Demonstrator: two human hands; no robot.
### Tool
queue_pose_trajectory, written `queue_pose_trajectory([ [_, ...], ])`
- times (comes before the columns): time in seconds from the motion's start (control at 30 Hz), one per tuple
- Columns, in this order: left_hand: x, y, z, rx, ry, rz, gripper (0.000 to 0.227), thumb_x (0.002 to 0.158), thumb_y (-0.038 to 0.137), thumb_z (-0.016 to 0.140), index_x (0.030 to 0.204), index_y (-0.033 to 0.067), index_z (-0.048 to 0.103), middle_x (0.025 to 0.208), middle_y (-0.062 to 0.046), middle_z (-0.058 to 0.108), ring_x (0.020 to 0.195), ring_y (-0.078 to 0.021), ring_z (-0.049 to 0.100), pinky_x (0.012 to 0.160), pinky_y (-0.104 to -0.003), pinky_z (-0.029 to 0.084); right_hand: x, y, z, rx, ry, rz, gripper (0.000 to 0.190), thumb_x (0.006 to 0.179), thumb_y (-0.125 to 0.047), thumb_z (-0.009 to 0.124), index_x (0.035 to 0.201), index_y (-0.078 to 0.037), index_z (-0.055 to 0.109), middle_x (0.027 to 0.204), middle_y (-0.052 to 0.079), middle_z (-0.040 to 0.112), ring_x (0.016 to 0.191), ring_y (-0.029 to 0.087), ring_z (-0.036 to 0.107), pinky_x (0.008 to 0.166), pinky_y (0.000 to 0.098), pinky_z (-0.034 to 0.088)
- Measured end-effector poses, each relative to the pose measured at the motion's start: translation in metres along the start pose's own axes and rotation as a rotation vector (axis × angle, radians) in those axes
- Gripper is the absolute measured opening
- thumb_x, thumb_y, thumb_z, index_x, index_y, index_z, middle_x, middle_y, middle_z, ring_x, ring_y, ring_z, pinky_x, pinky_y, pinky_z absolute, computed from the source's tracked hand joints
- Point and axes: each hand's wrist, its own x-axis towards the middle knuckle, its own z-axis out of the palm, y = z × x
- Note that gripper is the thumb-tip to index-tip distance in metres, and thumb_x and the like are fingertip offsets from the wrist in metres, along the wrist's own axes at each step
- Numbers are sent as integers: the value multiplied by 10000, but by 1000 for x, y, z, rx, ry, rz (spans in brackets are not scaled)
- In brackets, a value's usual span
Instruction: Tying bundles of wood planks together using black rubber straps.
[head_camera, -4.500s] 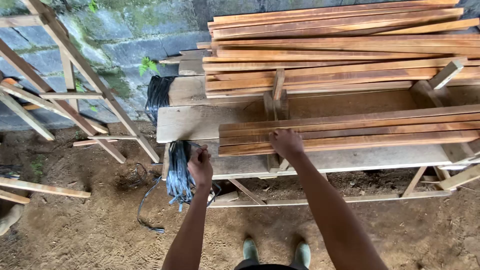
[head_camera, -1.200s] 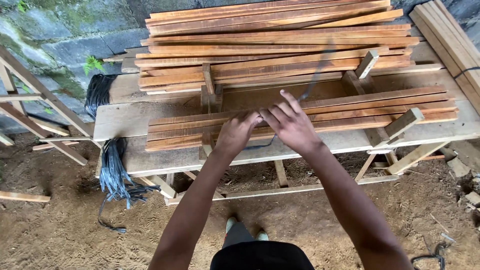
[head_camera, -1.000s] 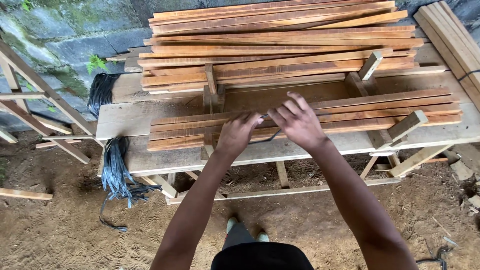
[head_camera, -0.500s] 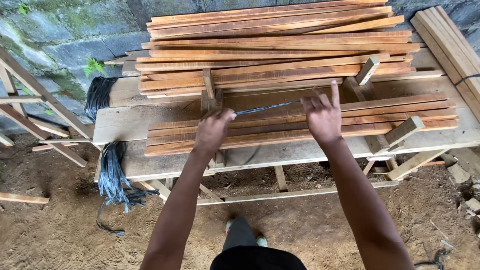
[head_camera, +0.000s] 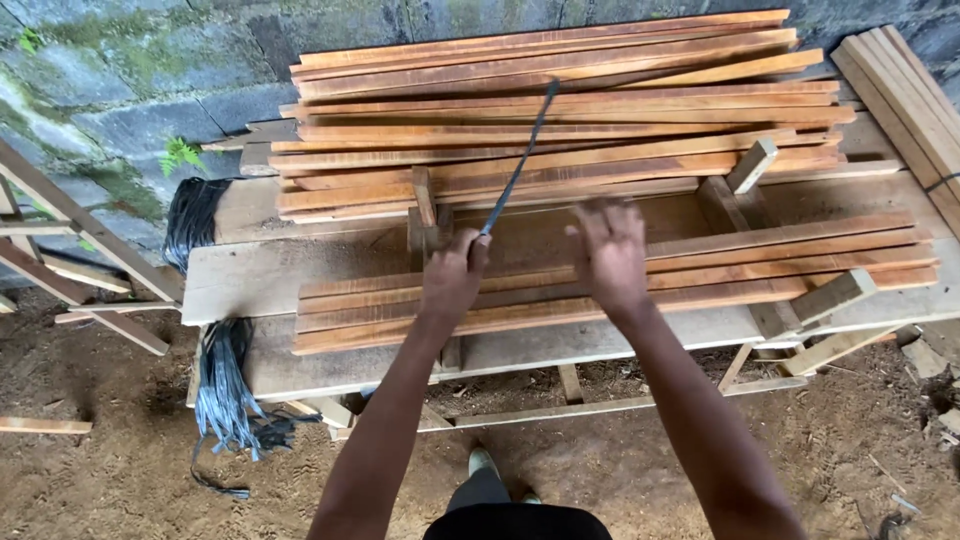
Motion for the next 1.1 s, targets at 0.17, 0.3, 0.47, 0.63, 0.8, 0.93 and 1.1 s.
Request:
queue_pose_trajectory([
  [0.17,22,-14,23,15,52,197,269,1047,403,535,1086,200,707,865,-164,776,799,-452,747,688,-596,592,40,-80,-12,564,-231,491,191,1016,-347,709,1136,-211,768,890,82,763,927,322,749,830,476,558],
  [0.3,32,2,34,9,34,311,145,1011,261,611,1000,206,744,859,-80,771,724,-346,753,619,-471,624,63,-96,-6,807,-262,739,169,923,-199,776,1081,-227,831,768,99,769,728,175,736,662,397,570],
  [0.47,36,-9,32,-9,18,343,254,1038,369,610,1084,145,722,862,-114,711,757,-361,743,615,-511,617,66,-92,-3,961,-174,769,126,938,-85,751,1037,-120,819,762,121,736,656,118,643,567,338,561],
  [0.63,24,-4,10,-230,-28,229,395,1047,465,605,1208,106,639,927,-223,721,835,-465,739,654,-572,607,70,-91,-27,1101,-179,744,83,984,12,669,1029,4,738,664,132,629,508,171,608,446,323,509],
  [0.8,32,-1,10,-848,-148,91,424,1088,367,619,1359,42,604,883,-123,695,793,-152,656,760,-341,553,60,-50,-11,795,-427,456,112,946,-27,693,973,-81,788,677,111,694,579,166,627,525,343,482],
  [0.93,39,-3,14,-896,-92,102,310,1110,305,585,1211,35,700,826,-132,717,763,-124,680,716,-281,558,73,-38,-30,709,-430,243,53,914,-40,759,937,-70,796,740,156,722,626,265,683,570,386,513],
  [1.1,41,1,30,-874,-57,-26,360,1114,311,588,1237,0,720,926,-157,765,829,-138,686,785,-334,577,94,-18,-36,493,-518,25,436,851,-117,828,1276,-173,746,912,153,739,714,335,716,652,460,579],
])
